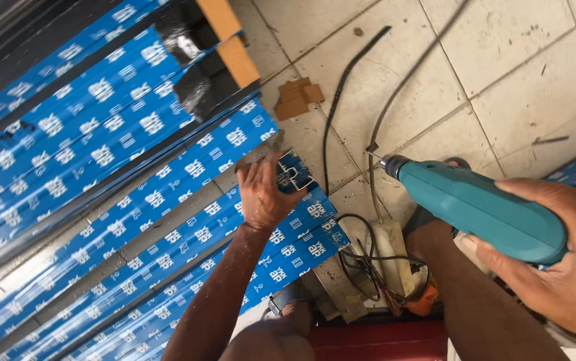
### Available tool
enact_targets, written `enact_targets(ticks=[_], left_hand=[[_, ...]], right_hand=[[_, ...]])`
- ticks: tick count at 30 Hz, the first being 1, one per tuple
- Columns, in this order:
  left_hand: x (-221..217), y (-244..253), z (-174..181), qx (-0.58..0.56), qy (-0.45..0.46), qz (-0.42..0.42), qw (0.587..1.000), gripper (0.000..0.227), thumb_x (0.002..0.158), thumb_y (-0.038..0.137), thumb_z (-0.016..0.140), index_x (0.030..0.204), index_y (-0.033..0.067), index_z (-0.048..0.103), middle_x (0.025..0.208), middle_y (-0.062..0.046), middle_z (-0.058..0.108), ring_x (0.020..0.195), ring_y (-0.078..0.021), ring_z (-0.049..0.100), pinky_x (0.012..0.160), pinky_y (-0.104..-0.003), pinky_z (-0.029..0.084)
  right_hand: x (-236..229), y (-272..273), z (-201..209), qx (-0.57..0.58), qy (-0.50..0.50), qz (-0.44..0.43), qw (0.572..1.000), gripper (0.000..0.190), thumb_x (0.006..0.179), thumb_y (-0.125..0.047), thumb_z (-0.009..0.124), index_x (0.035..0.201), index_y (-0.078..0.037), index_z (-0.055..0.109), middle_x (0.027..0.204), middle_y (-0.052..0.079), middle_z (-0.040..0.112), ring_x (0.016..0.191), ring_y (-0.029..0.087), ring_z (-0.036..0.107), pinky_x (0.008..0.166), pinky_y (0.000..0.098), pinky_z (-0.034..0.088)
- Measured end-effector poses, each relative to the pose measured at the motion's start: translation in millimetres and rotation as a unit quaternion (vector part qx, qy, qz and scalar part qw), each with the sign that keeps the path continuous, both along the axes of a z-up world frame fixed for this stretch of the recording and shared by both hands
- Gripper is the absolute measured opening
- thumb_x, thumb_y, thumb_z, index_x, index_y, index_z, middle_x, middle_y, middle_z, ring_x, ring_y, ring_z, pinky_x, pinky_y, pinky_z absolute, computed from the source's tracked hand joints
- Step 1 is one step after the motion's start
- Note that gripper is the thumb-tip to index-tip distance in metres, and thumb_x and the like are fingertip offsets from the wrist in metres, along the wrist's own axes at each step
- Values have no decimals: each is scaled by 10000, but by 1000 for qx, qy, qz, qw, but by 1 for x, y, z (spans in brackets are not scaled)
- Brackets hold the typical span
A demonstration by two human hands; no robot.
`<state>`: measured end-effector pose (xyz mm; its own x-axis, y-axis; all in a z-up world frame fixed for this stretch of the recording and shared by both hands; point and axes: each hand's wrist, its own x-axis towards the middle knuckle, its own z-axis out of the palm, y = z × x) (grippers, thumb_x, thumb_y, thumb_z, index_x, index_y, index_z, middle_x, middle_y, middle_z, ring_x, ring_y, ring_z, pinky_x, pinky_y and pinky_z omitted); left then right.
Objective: The person uses a teal corded drill to make holes in the ends of blue-wrapped metal profiles. They hold the profiles steady with one hand while operating the drill with the other, then remove the drill and adjust the profile.
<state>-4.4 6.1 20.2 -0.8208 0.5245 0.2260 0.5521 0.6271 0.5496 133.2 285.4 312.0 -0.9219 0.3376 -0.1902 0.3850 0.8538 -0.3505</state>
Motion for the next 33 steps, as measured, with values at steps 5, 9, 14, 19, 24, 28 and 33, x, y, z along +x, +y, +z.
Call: enact_targets(ticks=[5, 9, 14, 19, 24, 28, 33], left_hand=[[1, 6, 1, -12, -23, 21, 999, 814, 656, 437, 936, 1296, 53, 612, 1135, -139, 748, 1048, -320, 706, 1009, -563, 449], [3, 9, 0, -26, -11, 12, 1000, 895, 688, 585, 920, 1325, 61, 573, 1131, -143, 719, 1061, -319, 701, 1008, -532, 454], [8, 7, -6, -56, -46, 35, 997, 916, 658, 581, 914, 1358, 108, 560, 1265, -137, 705, 1160, -350, 660, 988, -527, 437], [8, 8, -8, -58, -34, 34, 997, 917, 678, 643, 873, 1356, 104, 570, 1260, -141, 712, 1163, -356, 661, 984, -540, 445], [7, 6, -4, -49, -42, 35, 997, 875, 701, 569, 893, 1364, 112, 550, 1232, -139, 706, 1131, -320, 681, 1053, -544, 430], [6, 6, -2, -27, -8, 29, 999, 869, 679, 558, 913, 1315, 73, 571, 1119, -144, 719, 1005, -314, 691, 949, -513, 466], [2, 4, 6, -11, -20, 37, 999, 807, 696, 563, 898, 1275, 76, 617, 1089, -115, 740, 986, -303, 699, 961, -510, 446]], right_hand=[[32, 31, -27, -13, -28, -56, 998, 764, 674, -252, 902, 1346, 23, 666, 1250, 187, 715, 1063, 303, 700, 902, 416, 559], [53, 47, -43, -53, 6, -58, 997, 725, 678, -236, 887, 1310, 39, 661, 1258, 197, 718, 1100, 312, 700, 959, 413, 549], [82, 58, -57, -67, 6, -78, 995, 779, 643, -216, 893, 1331, 58, 652, 1314, 228, 690, 1202, 344, 666, 1076, 441, 534], [80, 62, -56, -85, 20, -62, 994, 747, 636, -192, 895, 1300, 47, 649, 1258, 196, 705, 1135, 300, 676, 1024, 390, 532], [50, 51, -35, -82, 51, 5, 995, 681, 656, -204, 880, 1246, 56, 658, 1215, 234, 705, 1085, 319, 711, 979, 398, 564], [8, 30, -10, -54, 104, 94, 989, 618, 704, -223, 905, 1201, 57, 668, 1186, 232, 739, 1021, 304, 742, 912, 399, 585], [-46, -3, 14, 49, 75, 237, 967, 599, 763, -354, 869, 1216, -20, 666, 1152, 135, 768, 874, 265, 749, 694, 371, 598]])
